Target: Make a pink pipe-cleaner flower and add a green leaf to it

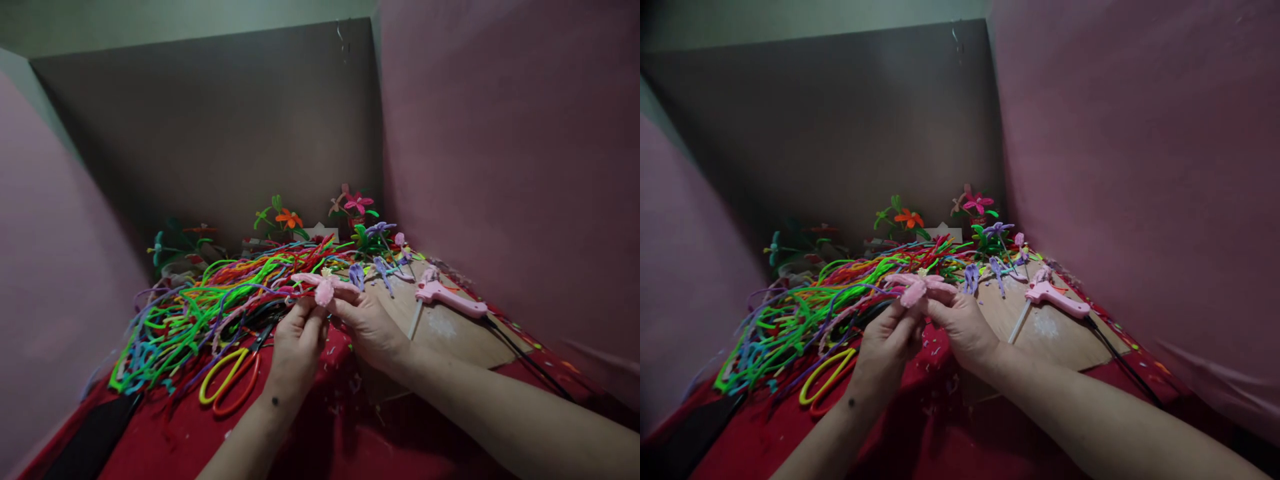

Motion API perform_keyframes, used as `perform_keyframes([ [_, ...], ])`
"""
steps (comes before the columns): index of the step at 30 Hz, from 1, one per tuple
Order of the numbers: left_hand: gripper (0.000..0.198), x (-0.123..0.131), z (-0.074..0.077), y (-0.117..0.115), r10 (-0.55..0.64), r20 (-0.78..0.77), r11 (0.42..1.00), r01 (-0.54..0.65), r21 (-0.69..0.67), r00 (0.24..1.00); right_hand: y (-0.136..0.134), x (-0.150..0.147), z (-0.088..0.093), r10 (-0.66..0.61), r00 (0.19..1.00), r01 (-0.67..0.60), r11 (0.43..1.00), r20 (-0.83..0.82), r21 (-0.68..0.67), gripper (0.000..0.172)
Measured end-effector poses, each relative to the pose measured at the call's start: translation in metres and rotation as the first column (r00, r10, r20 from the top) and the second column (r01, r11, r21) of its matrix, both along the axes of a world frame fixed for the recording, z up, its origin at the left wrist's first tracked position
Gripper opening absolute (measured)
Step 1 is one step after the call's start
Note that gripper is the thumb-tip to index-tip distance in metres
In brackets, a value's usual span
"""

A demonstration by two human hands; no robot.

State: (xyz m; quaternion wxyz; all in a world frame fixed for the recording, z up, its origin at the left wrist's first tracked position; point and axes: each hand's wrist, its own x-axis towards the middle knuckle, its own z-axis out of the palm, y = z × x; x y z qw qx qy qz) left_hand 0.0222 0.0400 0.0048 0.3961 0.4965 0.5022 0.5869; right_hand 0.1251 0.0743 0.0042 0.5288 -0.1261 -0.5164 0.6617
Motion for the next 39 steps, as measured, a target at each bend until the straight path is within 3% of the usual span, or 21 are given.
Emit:
perform_keyframes([
  [4, 0.025, 0.001, 0.009, -0.002, -0.084, 0.248, 0.989, 0.112, -0.100, 0.965, 0.001, 0.001, -0.001, 0.048, 0.998, -0.047, 0.998, -0.035, 0.050, 0.024],
  [10, 0.019, -0.001, 0.008, -0.002, -0.197, 0.415, 0.961, 0.259, -0.099, 0.888, 0.008, -0.003, -0.017, -0.038, 0.998, 0.036, 0.998, -0.046, -0.060, 0.018],
  [18, 0.019, -0.009, 0.008, -0.002, -0.384, 0.528, 0.863, 0.498, -0.087, 0.757, 0.006, -0.005, -0.010, 0.165, 0.972, -0.187, 0.974, -0.165, -0.130, 0.022],
  [21, 0.021, -0.007, 0.008, -0.004, -0.331, 0.383, 0.908, 0.401, -0.118, 0.862, 0.007, -0.005, -0.013, 0.197, 0.967, -0.216, 0.970, -0.160, -0.109, 0.025],
  [24, 0.016, -0.004, 0.006, -0.008, -0.107, 0.046, 0.994, 0.108, -0.025, 0.993, 0.008, -0.005, -0.015, 0.097, 0.985, -0.112, 0.988, -0.141, -0.107, 0.025],
  [26, 0.009, -0.004, 0.002, -0.009, 0.036, -0.124, 0.995, -0.023, 0.102, 0.992, 0.008, -0.005, -0.015, 0.042, 0.992, -0.053, 0.995, -0.121, -0.087, 0.026],
  [28, 0.020, -0.006, -0.001, -0.009, 0.110, -0.221, 0.979, -0.068, 0.190, 0.969, 0.007, -0.006, -0.014, 0.052, 0.994, -0.057, 0.997, -0.101, -0.051, 0.030],
  [32, 0.023, -0.010, -0.005, -0.007, 0.142, -0.246, 0.969, -0.084, 0.233, 0.959, 0.003, -0.007, -0.012, 0.025, 0.996, -0.026, 1.000, -0.090, -0.010, 0.031],
  [35, 0.012, -0.009, -0.002, -0.007, 0.114, -0.199, 0.973, -0.069, 0.222, 0.973, -0.001, -0.006, -0.010, -0.009, 0.999, 0.009, 1.000, -0.048, -0.015, 0.029],
  [37, 0.005, -0.007, 0.003, -0.008, 0.085, -0.187, 0.981, -0.049, 0.189, 0.979, -0.002, -0.006, -0.008, -0.015, 0.999, 0.015, 1.000, -0.044, -0.006, 0.027],
  [39, 0.013, -0.006, 0.006, -0.009, 0.046, -0.137, 0.993, -0.030, 0.115, 0.989, -0.002, -0.005, -0.007, -0.010, 0.999, 0.010, 1.000, -0.052, 0.003, 0.024],
])
